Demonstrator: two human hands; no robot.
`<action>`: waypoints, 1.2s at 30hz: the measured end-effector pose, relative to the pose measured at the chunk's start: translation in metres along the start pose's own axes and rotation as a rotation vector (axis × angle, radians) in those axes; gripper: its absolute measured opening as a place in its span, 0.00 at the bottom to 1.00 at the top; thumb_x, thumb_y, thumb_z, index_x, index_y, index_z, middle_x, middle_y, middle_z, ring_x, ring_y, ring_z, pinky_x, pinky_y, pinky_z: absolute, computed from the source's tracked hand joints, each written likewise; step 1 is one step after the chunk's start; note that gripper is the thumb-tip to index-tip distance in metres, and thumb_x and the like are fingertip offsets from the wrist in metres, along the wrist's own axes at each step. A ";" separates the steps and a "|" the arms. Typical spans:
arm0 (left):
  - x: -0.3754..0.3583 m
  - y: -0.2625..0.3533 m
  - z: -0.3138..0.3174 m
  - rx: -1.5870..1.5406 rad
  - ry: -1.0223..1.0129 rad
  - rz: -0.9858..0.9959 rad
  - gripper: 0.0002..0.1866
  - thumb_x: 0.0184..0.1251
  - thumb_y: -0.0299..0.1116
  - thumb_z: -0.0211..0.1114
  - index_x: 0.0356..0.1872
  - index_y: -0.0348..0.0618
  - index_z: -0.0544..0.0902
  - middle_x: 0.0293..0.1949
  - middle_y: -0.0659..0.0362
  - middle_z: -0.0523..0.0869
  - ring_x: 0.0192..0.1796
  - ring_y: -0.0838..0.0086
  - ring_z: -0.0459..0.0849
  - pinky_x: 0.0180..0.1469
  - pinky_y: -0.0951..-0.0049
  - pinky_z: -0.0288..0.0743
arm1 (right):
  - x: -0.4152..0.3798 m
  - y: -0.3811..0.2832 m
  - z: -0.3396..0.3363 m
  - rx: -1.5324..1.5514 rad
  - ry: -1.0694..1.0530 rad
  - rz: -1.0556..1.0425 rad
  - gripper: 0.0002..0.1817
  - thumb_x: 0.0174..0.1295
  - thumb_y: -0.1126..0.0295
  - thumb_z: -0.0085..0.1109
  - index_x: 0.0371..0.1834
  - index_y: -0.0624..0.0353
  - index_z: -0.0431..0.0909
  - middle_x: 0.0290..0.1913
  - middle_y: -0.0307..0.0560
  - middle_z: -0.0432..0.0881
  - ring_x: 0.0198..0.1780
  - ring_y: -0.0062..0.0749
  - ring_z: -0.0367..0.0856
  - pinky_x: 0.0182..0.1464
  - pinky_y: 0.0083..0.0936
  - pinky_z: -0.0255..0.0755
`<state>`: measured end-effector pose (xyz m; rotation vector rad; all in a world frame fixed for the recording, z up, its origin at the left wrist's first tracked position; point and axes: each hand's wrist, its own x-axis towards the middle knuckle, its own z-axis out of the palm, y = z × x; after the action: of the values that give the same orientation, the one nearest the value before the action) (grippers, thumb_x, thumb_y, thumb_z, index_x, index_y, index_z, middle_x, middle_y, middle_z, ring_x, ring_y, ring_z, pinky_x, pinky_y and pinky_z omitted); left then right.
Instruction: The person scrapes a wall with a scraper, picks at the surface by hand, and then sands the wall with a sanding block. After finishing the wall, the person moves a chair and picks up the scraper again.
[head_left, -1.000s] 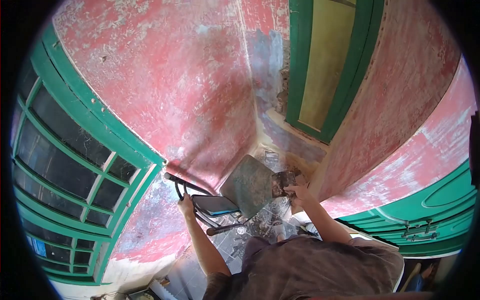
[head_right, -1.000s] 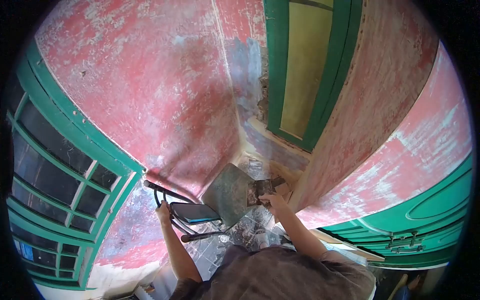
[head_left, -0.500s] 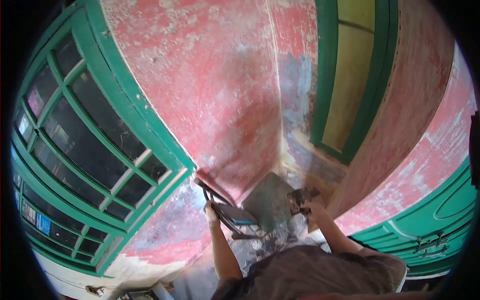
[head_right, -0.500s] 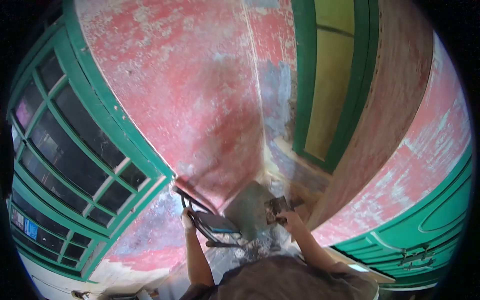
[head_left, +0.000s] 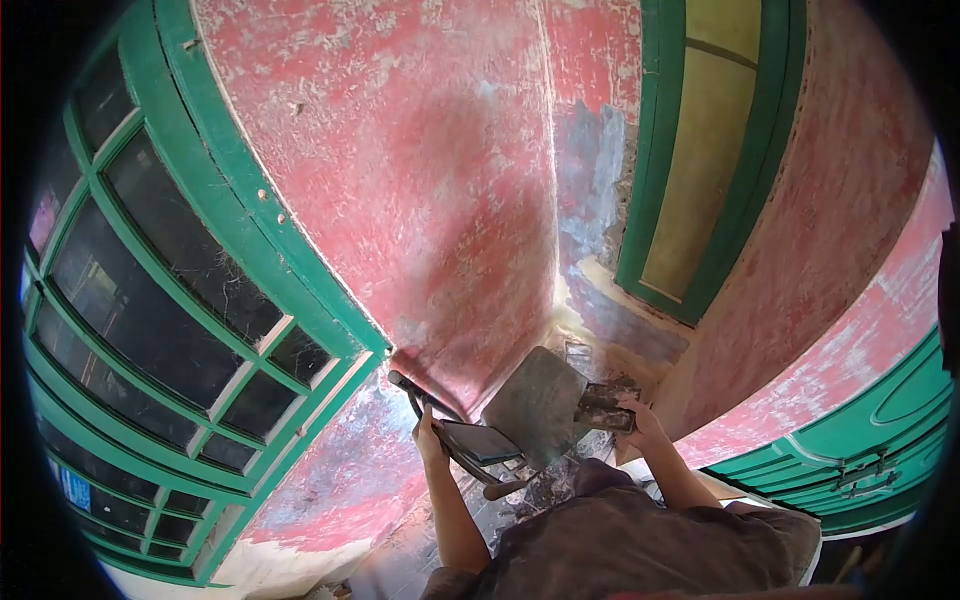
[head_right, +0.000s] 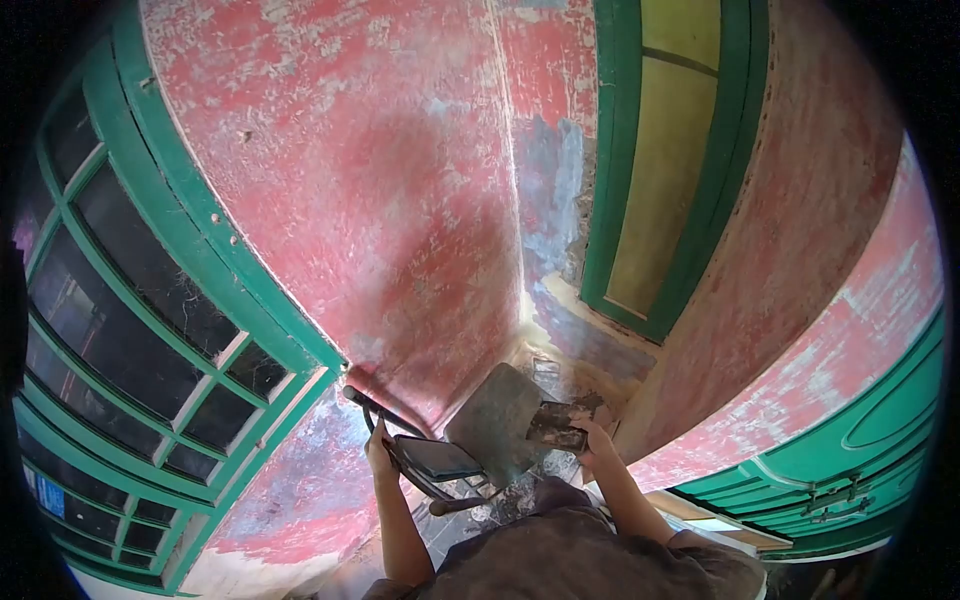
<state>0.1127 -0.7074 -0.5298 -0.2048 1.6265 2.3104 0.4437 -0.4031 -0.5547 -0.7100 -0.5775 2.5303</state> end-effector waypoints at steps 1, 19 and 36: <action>-0.002 0.004 0.004 -0.006 0.026 0.000 0.26 0.74 0.42 0.70 0.15 0.47 0.75 0.16 0.65 0.71 0.18 0.77 0.68 0.25 0.71 0.59 | 0.000 -0.002 0.009 0.003 0.001 0.010 0.18 0.67 0.76 0.61 0.61 0.62 0.77 0.54 0.55 0.86 0.55 0.49 0.88 0.62 0.46 0.84; -0.070 -0.003 -0.024 -0.280 0.161 -0.055 0.21 0.80 0.38 0.62 0.23 0.54 0.67 0.21 0.68 0.66 0.25 0.79 0.66 0.32 0.75 0.61 | 0.106 -0.053 -0.007 -0.041 0.077 0.062 0.21 0.60 0.89 0.60 0.57 0.67 0.75 0.57 0.58 0.81 0.60 0.60 0.84 0.62 0.62 0.85; -0.146 0.040 -0.149 -0.229 0.311 0.120 0.24 0.80 0.46 0.60 0.22 0.57 0.63 0.17 0.69 0.63 0.21 0.81 0.62 0.28 0.75 0.57 | 0.027 -0.019 -0.059 -0.043 0.257 0.043 0.24 0.65 0.84 0.58 0.64 0.59 0.69 0.61 0.58 0.80 0.56 0.61 0.88 0.63 0.51 0.85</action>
<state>0.2281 -0.8833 -0.5037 -0.5564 1.5390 2.6657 0.4618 -0.3578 -0.6016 -1.0539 -0.5325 2.4181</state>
